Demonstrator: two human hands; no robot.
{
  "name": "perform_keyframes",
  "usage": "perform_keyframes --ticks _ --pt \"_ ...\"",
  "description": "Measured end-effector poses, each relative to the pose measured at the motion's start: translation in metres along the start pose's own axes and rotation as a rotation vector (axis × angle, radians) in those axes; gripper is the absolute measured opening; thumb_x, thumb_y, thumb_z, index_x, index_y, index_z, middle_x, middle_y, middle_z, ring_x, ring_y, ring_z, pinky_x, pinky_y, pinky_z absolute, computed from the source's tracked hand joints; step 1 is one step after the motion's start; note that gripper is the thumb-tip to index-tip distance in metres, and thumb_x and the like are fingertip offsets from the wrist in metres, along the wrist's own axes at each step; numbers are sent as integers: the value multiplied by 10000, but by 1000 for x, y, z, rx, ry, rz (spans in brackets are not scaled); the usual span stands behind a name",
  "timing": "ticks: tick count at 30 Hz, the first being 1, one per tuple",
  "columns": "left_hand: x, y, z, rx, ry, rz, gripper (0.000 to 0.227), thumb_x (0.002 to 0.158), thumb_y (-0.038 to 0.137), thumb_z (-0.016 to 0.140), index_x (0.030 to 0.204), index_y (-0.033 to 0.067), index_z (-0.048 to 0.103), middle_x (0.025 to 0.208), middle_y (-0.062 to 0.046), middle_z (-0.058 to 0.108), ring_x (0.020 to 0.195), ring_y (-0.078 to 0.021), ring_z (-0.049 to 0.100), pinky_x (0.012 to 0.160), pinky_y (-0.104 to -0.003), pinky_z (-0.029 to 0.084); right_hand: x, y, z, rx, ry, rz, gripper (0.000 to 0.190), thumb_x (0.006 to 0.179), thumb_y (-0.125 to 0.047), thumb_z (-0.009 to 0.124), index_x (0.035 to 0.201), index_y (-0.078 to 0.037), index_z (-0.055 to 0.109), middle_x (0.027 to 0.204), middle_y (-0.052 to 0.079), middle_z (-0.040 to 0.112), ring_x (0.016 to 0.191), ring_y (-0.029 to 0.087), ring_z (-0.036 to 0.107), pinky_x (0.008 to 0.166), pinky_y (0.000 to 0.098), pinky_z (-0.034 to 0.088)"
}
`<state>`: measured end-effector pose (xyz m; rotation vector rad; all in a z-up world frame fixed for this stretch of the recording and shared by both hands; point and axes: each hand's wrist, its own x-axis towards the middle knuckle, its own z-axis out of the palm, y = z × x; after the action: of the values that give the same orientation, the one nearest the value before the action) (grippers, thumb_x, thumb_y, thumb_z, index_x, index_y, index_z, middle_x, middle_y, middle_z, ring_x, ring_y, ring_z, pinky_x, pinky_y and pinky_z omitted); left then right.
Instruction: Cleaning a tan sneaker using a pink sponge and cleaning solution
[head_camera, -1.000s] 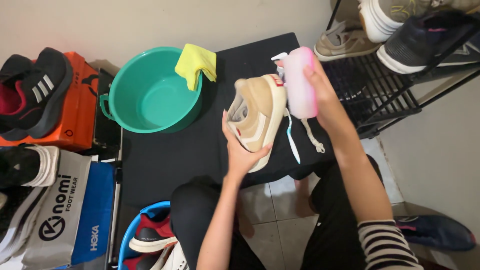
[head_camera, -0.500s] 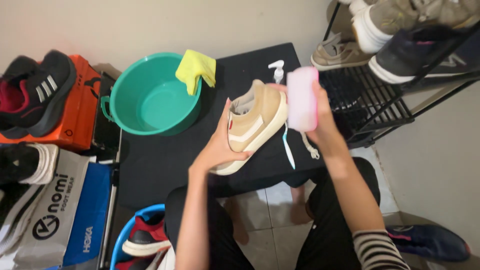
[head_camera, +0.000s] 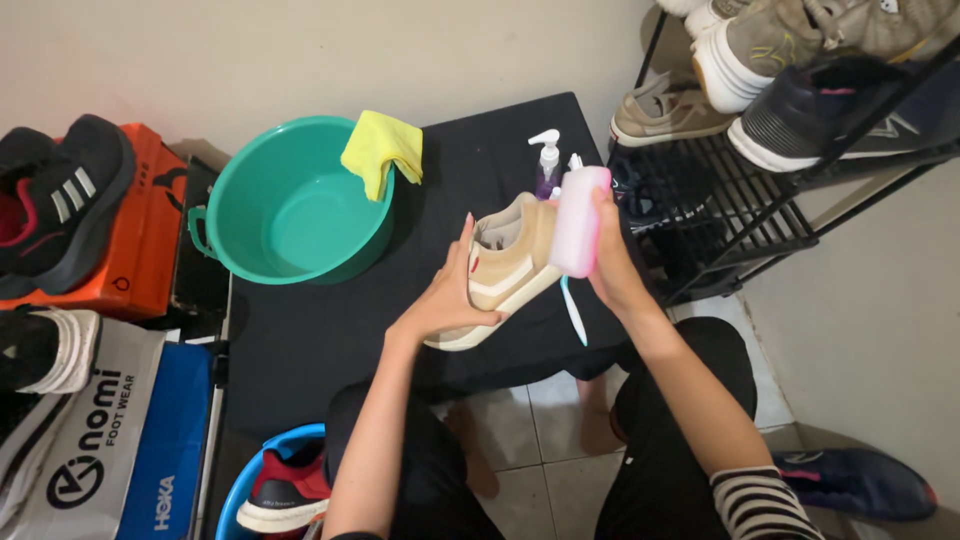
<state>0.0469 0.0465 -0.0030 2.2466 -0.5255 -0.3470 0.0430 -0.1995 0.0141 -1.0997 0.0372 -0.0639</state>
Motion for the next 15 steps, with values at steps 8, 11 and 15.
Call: perform_keyframes --ticks 8,11,15 --pt "-11 4 0 -1 17 26 1523 516 389 912 1630 177 -105 1474 -255 366 1373 -505 409 1121 -583 349 -11 -16 10 -161 -55 50 668 1035 -589 360 1533 -149 294 1389 166 567 1234 232 593 997 411 520" --pt "-17 10 5 -29 17 55 1503 518 333 899 1624 137 -99 1518 -271 294 1411 -525 343 1166 -583 324 -2 2 -15 -313 -98 85 700 1044 -585 370 1577 -142 273 1468 185 487 1315 267 519 1102 440 450" --pt "-22 18 17 67 90 140 1468 559 320 897 1610 57 -93 1590 -287 148 1470 -540 211 1224 -602 212 -10 -17 -1 -407 -88 38 526 1054 -527 421 1365 -104 433 1230 170 503 1148 285 502 1084 429 412"
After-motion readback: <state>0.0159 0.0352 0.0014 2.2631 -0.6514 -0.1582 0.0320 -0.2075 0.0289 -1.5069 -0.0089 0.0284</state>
